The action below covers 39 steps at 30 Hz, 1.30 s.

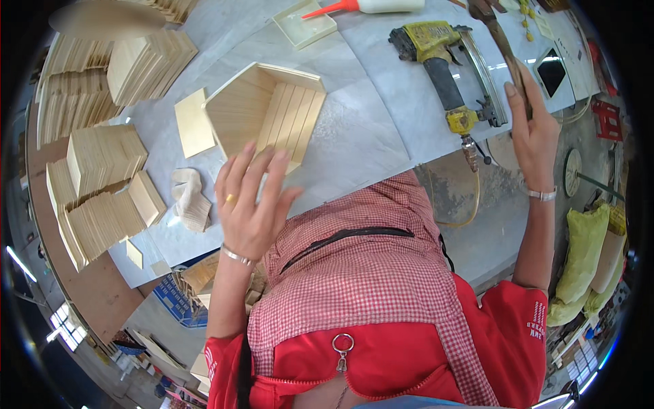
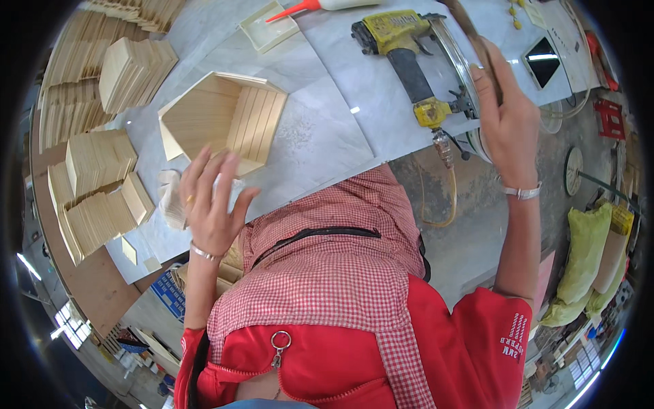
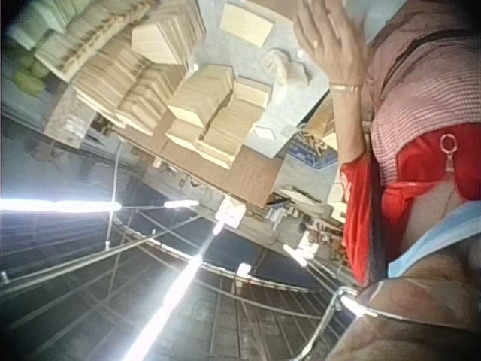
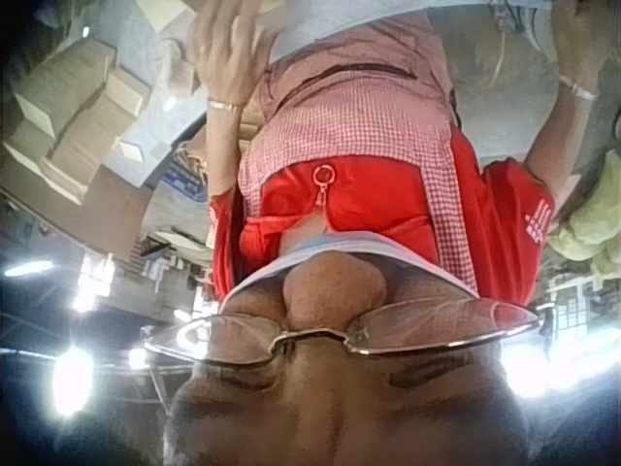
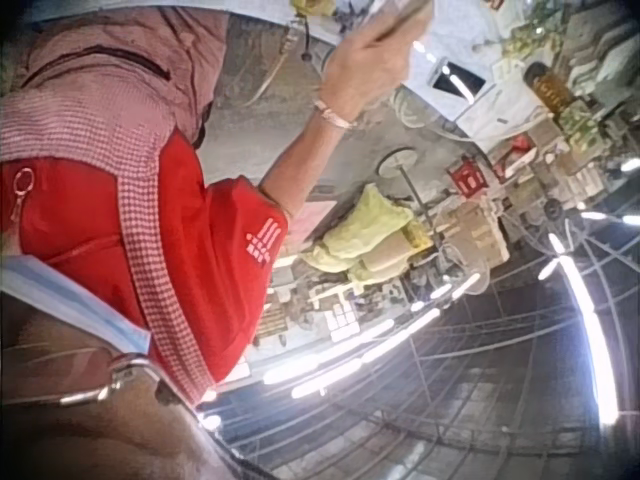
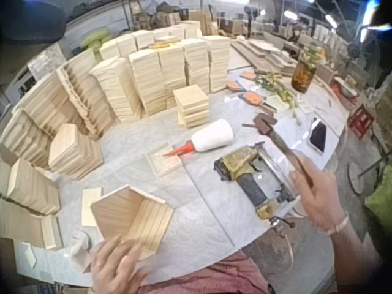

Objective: Assembling a house-shaped wooden box using glue, a pneumatic nail gun, and a hammer.

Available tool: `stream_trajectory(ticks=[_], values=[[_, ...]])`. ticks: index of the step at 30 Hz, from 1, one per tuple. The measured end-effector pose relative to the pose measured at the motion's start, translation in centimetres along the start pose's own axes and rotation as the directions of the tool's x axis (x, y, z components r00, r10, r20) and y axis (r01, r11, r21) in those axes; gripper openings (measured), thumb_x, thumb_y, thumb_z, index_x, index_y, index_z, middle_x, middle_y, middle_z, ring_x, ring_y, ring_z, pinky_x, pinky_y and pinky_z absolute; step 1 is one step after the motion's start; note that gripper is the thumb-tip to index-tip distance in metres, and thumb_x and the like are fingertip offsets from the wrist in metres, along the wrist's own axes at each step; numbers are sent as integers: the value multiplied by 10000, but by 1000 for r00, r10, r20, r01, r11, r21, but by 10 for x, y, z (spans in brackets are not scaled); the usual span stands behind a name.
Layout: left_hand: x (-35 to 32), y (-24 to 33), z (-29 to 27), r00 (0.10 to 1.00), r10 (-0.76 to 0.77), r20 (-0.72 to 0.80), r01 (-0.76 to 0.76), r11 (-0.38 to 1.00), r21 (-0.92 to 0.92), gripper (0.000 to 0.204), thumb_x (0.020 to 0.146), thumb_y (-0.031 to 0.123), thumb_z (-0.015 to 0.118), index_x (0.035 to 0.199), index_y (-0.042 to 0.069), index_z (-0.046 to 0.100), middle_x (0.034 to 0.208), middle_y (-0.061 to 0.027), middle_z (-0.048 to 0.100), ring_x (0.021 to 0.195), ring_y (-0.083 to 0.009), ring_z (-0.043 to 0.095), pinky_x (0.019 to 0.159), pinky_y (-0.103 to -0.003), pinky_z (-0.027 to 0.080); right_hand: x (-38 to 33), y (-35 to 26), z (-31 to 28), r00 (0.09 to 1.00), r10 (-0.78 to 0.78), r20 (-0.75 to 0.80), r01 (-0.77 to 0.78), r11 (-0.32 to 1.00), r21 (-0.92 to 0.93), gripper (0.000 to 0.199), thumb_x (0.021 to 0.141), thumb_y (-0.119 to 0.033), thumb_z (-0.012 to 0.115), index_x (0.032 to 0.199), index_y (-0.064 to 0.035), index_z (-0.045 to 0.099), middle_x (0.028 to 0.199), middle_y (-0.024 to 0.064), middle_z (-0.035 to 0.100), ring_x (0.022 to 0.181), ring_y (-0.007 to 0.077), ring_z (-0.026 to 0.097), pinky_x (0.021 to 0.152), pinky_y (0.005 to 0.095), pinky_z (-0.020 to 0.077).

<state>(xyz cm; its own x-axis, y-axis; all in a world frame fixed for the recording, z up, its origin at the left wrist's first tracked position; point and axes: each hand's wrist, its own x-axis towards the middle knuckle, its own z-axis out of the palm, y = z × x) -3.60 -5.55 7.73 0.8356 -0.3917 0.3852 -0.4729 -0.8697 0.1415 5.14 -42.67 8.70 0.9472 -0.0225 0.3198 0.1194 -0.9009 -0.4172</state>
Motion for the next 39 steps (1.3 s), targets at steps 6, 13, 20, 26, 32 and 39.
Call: stream_trajectory(ticks=[6,13,20,26,32,39], values=[[4,-23,8,995,-8,96,18,995,-102,229,815,120,682,990,23,571,985,-105,628,1039,-255,588,934,-373,399,33,76,19,977,190,97,-135,904,-406,389,914,-414,499,1275,-270,523,722,158,633,682,339,628,619,429,465],[9,-46,-14,724,-648,236,329,24,-944,164,926,143,569,1049,38,547,933,-20,593,832,-92,573,765,-224,450,49,125,30,967,238,87,-181,888,-423,413,889,-459,504,1272,-306,517,901,166,661,843,371,629,700,453,480],[5,-43,-21,664,-633,397,249,-314,-916,213,946,167,531,1105,26,530,967,-23,586,903,-85,571,829,-247,461,53,136,56,979,204,8,-188,915,-358,461,853,-442,572,1255,-219,544,987,152,661,894,352,629,759,431,482],[0,-51,-17,712,-560,423,120,-496,-860,212,948,126,496,1122,10,526,949,-37,602,884,-93,590,843,-244,467,50,146,61,971,239,31,-221,936,-274,437,846,-408,579,1194,-144,591,951,178,657,884,343,627,758,418,472],[-2,-57,-3,738,-533,414,-11,-623,-782,246,951,118,440,1134,-31,509,1027,-77,582,998,-148,570,927,-299,447,52,152,55,985,158,64,-117,900,-419,428,854,-375,574,1159,-77,603,984,162,637,881,334,612,772,410,468],[-2,-62,10,779,-478,406,-67,-707,-704,261,945,114,429,1140,-45,499,1067,-106,574,1053,-195,558,966,-329,430,52,47,36,993,-99,-70,101,995,18,291,887,-166,598,1157,-62,613,1004,103,632,840,195,626,745,322,492]])
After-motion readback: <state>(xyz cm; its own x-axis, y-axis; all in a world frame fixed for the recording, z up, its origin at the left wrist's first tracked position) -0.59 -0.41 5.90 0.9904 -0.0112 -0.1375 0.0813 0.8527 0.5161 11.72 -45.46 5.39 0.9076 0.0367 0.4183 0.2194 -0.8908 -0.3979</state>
